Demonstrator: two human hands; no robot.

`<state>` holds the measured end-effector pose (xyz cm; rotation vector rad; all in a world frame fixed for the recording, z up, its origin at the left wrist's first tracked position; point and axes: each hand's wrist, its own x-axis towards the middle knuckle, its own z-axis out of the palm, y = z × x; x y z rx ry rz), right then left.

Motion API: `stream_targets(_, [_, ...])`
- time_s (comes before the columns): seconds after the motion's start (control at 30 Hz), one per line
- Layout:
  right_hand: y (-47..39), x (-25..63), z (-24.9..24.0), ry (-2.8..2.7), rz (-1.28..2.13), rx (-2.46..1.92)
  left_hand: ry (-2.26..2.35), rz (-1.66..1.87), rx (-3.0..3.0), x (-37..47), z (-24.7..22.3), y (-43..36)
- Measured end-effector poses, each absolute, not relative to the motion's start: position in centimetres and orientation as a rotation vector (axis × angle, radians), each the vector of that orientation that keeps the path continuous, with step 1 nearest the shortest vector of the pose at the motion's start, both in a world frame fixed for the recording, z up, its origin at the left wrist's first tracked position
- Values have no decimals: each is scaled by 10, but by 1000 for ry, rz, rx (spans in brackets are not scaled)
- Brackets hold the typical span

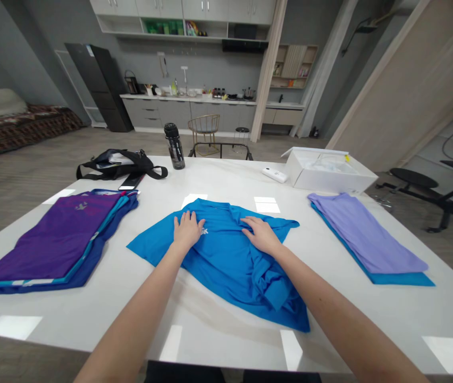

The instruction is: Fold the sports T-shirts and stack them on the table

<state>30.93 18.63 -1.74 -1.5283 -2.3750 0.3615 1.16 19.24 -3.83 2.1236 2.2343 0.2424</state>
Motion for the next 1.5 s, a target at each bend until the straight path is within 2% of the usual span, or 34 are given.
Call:
stream_targets(0.2, [220, 307, -21, -2345, 179, -1859, 2212, 224, 2127, 13, -42, 235])
stream_targets(0.33, [253, 327, -21, -2264, 236, -1995, 2159, 216, 2140, 11, -52, 257])
stream_targets(0.63, [300, 350, -27, -2475, 159, -1721, 2092, 175, 2122, 24, -58, 331])
stream_targets(0.73, [331, 347, -29, -2473, 174, -1792, 2067, 179, 2154, 28, -61, 362])
stream_targets(0.87, [393, 346, -28, -2186, 139, -2052, 1999, 171, 2173, 33, -58, 419])
stream_targets(0.93, [420, 344, -25, -2030, 105, -2114, 1960, 234, 2180, 36, -52, 446])
stream_targets(1.03, [437, 336, -18, -1841, -45, -2022, 1995, 537, 2236, 46, -41, 462])
stream_targets(1.13, [415, 326, -14, -1972, -24, -1771, 1933, 658, 2365, 64, -35, 432])
stream_targets(1.27, [345, 321, -19, -2310, 258, -1454, 1622, 364, 2506, 89, -40, 347])
stream_targets(1.5, [231, 333, -40, -2380, 304, -1516, 1539, 249, 2528, 108, -41, 217])
